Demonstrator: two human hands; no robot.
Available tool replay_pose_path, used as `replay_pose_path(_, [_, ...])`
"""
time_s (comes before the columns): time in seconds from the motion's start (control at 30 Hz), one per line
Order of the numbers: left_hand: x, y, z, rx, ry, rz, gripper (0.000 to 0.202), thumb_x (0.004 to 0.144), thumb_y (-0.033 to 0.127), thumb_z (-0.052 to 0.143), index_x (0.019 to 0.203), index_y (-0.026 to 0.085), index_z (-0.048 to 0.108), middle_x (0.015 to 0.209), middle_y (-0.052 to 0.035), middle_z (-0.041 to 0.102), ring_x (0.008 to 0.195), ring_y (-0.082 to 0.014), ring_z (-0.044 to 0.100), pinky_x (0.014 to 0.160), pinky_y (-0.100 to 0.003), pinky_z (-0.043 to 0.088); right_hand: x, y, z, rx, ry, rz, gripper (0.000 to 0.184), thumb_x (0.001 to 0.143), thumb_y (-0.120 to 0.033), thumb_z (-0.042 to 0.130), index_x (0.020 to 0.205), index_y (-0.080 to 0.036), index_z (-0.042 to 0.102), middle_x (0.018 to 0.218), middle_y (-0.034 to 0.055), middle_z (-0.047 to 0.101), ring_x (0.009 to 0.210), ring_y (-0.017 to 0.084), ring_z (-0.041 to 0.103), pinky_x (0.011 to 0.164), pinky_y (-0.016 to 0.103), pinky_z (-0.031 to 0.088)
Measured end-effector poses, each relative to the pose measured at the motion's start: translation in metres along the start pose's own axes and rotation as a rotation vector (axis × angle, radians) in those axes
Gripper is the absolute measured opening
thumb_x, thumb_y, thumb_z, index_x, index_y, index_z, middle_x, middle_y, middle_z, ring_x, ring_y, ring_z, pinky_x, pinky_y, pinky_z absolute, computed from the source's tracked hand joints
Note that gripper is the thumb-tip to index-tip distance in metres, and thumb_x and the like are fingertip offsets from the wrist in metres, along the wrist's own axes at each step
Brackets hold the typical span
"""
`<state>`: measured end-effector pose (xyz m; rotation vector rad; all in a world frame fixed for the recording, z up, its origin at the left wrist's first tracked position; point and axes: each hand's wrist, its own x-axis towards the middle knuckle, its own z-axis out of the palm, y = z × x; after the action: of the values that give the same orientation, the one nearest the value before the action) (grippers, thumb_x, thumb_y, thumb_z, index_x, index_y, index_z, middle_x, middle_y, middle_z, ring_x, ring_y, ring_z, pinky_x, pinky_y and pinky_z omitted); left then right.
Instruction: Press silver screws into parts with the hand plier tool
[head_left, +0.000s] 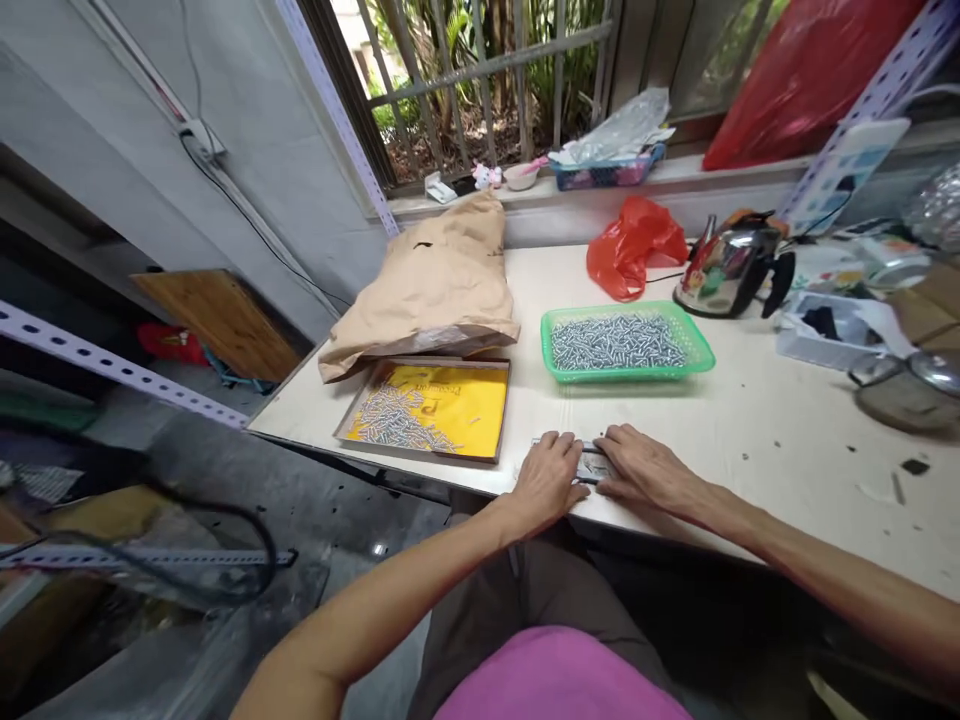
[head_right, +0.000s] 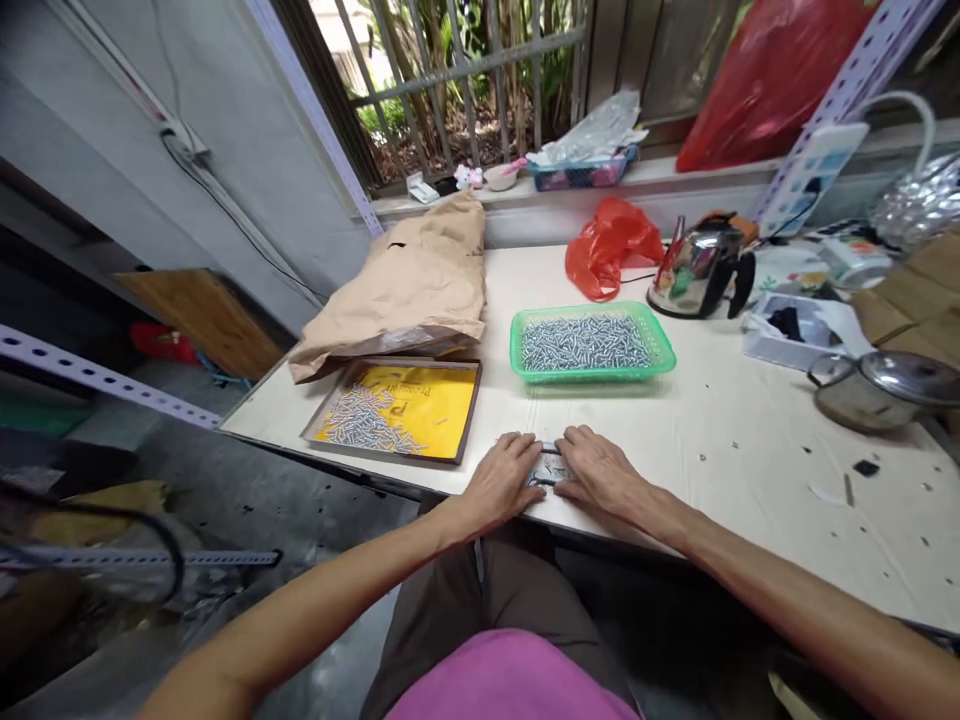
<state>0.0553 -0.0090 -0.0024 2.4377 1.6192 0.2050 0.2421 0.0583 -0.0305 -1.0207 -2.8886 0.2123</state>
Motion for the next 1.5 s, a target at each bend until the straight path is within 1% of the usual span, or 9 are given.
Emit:
replay_pose_path(0.17, [0.021, -0.001, 0.001, 0.092, -0.113, 0.03, 0.051, 0.082, 0.035, 0.064, 0.126, 0.014, 0.047, 0.12, -0.0121, 0.058, 0.109, -0.0276, 0.051, 0.089, -0.041, 0.047, 0.0, -0.006, -0.011, -0.01, -0.047, 0.028, 0.037, 0.078, -0.039, 0.072, 0.101, -0.012, 0.06, 0.098, 0.0112, 0.058, 0.093, 0.025, 0.053, 0.079, 0.035, 0.044])
replay_pose_path(0.4, [0.044, -0.011, -0.007, 0.148, -0.191, 0.152, 0.058, 0.081, 0.039, 0.064, 0.13, 0.012, 0.048, 0.117, -0.0133, 0.059, 0.104, -0.0286, 0.05, 0.086, -0.039, 0.044, 0.002, -0.006, -0.031, 0.032, -0.161, 0.118, 0.059, 0.075, -0.048, 0.073, 0.117, -0.011, 0.056, 0.109, 0.0133, 0.057, 0.099, 0.027, 0.051, 0.083, 0.035, 0.043])
replay_pose_path(0.57, [0.05, -0.02, -0.006, 0.126, -0.203, 0.218, 0.046, 0.082, 0.045, 0.064, 0.117, 0.016, 0.059, 0.105, -0.0095, 0.061, 0.098, -0.0258, 0.051, 0.079, -0.035, 0.043, 0.001, -0.023, -0.027, -0.055, -0.165, 0.238, 0.042, 0.085, -0.041, 0.064, 0.109, -0.008, 0.06, 0.107, 0.0166, 0.058, 0.101, 0.029, 0.051, 0.081, 0.037, 0.043])
replay_pose_path(0.7, [0.047, -0.021, -0.004, 0.11, -0.175, 0.198, 0.035, 0.088, 0.049, 0.055, 0.103, 0.018, 0.064, 0.098, -0.0076, 0.062, 0.094, -0.0239, 0.053, 0.073, -0.033, 0.041, 0.0, -0.027, -0.017, -0.034, -0.137, 0.216, 0.02, 0.094, -0.027, 0.05, 0.101, -0.013, 0.062, 0.1, 0.0129, 0.06, 0.094, 0.023, 0.054, 0.076, 0.032, 0.042])
replay_pose_path(0.93, [0.044, -0.014, -0.004, 0.113, -0.163, 0.146, 0.038, 0.093, 0.048, 0.044, 0.089, 0.017, 0.067, 0.092, -0.0087, 0.064, 0.092, -0.0239, 0.055, 0.07, -0.033, 0.041, -0.001, -0.019, -0.011, 0.051, -0.105, 0.178, 0.023, 0.097, -0.028, 0.045, 0.096, -0.014, 0.064, 0.09, 0.0083, 0.061, 0.087, 0.019, 0.056, 0.07, 0.028, 0.039])
replay_pose_path(1.13, [0.037, -0.016, -0.006, 0.105, -0.128, 0.13, 0.038, 0.087, 0.041, 0.059, 0.118, 0.019, 0.059, 0.106, -0.0086, 0.064, 0.099, -0.0248, 0.055, 0.079, -0.035, 0.048, -0.009, -0.006, -0.029, 0.169, -0.042, 0.138, 0.037, 0.09, -0.046, 0.057, 0.106, -0.014, 0.064, 0.096, 0.0091, 0.06, 0.091, 0.02, 0.054, 0.077, 0.029, 0.042])
replay_pose_path(1.23, [0.025, -0.008, 0.003, 0.08, -0.027, 0.081, 0.045, 0.086, 0.03, 0.061, 0.127, 0.016, 0.052, 0.13, -0.0125, 0.056, 0.117, -0.027, 0.051, 0.096, -0.039, 0.045, -0.011, 0.004, -0.033, 0.2, 0.0, 0.104, 0.032, 0.094, -0.037, 0.051, 0.112, -0.013, 0.062, 0.103, 0.0103, 0.06, 0.097, 0.02, 0.052, 0.084, 0.031, 0.041])
replay_pose_path(1.33, [0.008, 0.009, 0.019, 0.039, 0.062, 0.105, 0.041, 0.09, 0.023, 0.053, 0.13, 0.015, 0.049, 0.144, -0.0134, 0.045, 0.134, -0.0288, 0.039, 0.108, -0.044, 0.037, -0.005, 0.008, -0.029, 0.13, 0.039, 0.169, 0.026, 0.095, -0.025, 0.048, 0.114, -0.014, 0.062, 0.108, 0.0108, 0.06, 0.1, 0.021, 0.05, 0.086, 0.032, 0.04])
replay_pose_path(1.5, [-0.011, 0.03, 0.039, -0.064, 0.059, 0.158, 0.047, 0.093, 0.039, 0.047, 0.134, 0.017, 0.046, 0.143, -0.0122, 0.048, 0.137, -0.0301, 0.036, 0.112, -0.052, 0.03, 0.021, 0.012, -0.018, 0.004, 0.02, 0.248, 0.02, 0.094, -0.021, 0.049, 0.098, -0.014, 0.067, 0.1, 0.0097, 0.062, 0.096, 0.021, 0.048, 0.081, 0.032, 0.035])
